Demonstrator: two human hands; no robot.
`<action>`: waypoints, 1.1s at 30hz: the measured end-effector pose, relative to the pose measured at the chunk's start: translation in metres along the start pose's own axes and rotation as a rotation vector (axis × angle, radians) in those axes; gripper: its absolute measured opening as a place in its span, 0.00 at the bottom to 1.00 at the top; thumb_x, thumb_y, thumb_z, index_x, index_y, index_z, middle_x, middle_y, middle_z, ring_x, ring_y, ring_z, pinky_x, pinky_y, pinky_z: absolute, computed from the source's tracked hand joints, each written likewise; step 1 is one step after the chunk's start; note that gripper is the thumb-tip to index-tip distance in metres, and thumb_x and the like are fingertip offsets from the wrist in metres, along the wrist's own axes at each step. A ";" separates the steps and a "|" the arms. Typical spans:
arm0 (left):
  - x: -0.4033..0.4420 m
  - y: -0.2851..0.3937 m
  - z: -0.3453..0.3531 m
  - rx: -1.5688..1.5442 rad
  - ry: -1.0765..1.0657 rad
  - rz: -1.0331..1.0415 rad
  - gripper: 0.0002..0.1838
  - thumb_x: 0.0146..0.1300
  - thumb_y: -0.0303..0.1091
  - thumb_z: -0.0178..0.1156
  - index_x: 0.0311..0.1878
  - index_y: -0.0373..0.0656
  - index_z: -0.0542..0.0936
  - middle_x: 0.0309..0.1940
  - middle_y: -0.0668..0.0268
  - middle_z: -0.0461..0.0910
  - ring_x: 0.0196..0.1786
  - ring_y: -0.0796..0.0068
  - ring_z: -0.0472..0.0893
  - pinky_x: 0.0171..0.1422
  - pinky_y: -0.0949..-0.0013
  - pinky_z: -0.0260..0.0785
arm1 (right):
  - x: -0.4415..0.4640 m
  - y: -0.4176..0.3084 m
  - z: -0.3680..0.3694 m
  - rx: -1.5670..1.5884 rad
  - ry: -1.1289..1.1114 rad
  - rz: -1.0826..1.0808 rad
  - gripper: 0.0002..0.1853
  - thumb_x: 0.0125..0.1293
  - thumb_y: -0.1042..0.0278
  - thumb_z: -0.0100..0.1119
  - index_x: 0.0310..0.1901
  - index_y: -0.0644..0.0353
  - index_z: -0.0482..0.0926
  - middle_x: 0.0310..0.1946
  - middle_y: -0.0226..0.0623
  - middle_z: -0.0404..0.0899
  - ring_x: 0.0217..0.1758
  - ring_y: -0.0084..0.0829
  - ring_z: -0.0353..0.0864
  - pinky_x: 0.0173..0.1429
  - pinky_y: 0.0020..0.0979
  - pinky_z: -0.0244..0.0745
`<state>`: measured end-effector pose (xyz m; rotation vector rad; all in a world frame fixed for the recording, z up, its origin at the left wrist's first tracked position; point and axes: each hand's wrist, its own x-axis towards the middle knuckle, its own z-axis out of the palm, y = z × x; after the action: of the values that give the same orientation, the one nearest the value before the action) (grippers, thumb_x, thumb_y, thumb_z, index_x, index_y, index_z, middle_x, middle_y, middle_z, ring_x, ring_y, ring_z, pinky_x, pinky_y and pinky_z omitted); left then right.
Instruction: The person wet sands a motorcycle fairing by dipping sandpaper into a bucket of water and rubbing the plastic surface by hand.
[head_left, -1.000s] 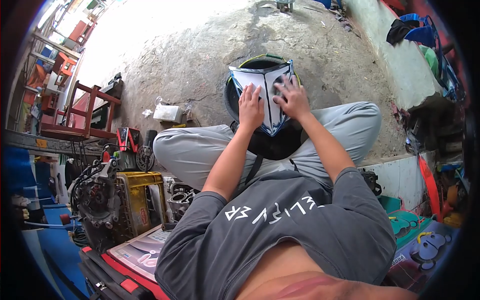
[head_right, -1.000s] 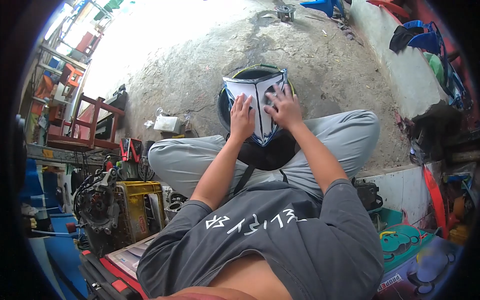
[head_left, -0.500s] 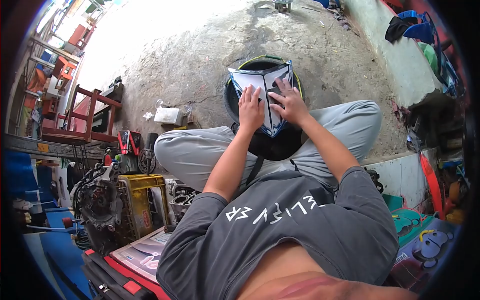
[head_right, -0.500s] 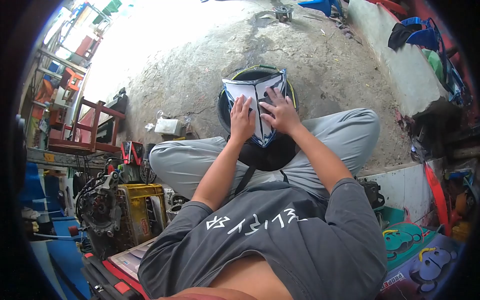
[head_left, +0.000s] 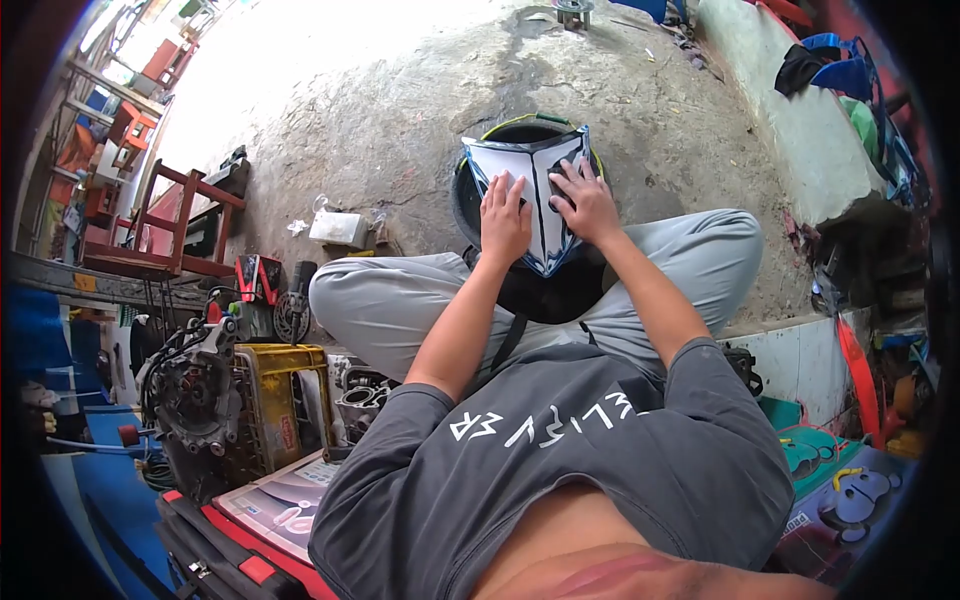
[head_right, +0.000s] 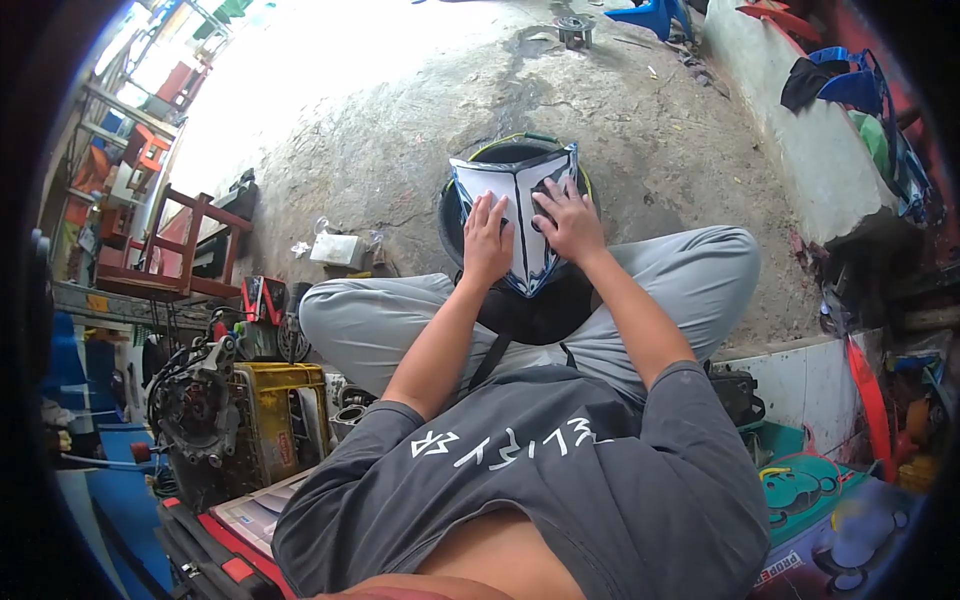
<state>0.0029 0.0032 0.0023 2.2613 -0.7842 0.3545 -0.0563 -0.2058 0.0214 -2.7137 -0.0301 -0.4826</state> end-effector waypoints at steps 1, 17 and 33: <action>0.001 -0.001 0.001 -0.001 0.001 0.002 0.30 0.74 0.38 0.61 0.79 0.47 0.74 0.82 0.45 0.67 0.85 0.39 0.62 0.87 0.41 0.55 | -0.002 -0.007 -0.006 -0.010 -0.010 -0.071 0.25 0.75 0.48 0.65 0.70 0.42 0.84 0.81 0.38 0.73 0.87 0.57 0.63 0.81 0.62 0.64; 0.000 0.004 -0.002 0.010 -0.005 -0.007 0.29 0.75 0.39 0.60 0.78 0.47 0.75 0.82 0.45 0.67 0.85 0.40 0.64 0.87 0.42 0.54 | -0.001 0.009 0.014 0.058 0.082 0.024 0.24 0.74 0.46 0.65 0.68 0.43 0.85 0.85 0.44 0.65 0.87 0.59 0.61 0.81 0.65 0.64; 0.000 0.002 0.001 0.002 0.006 0.008 0.29 0.75 0.39 0.60 0.78 0.47 0.76 0.82 0.45 0.67 0.85 0.40 0.63 0.87 0.41 0.55 | -0.012 -0.012 0.003 -0.085 0.005 0.062 0.33 0.74 0.34 0.62 0.74 0.39 0.82 0.87 0.44 0.60 0.89 0.60 0.56 0.83 0.68 0.59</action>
<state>0.0021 0.0016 0.0025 2.2584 -0.7905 0.3658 -0.0674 -0.1928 0.0199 -2.7868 0.0776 -0.4821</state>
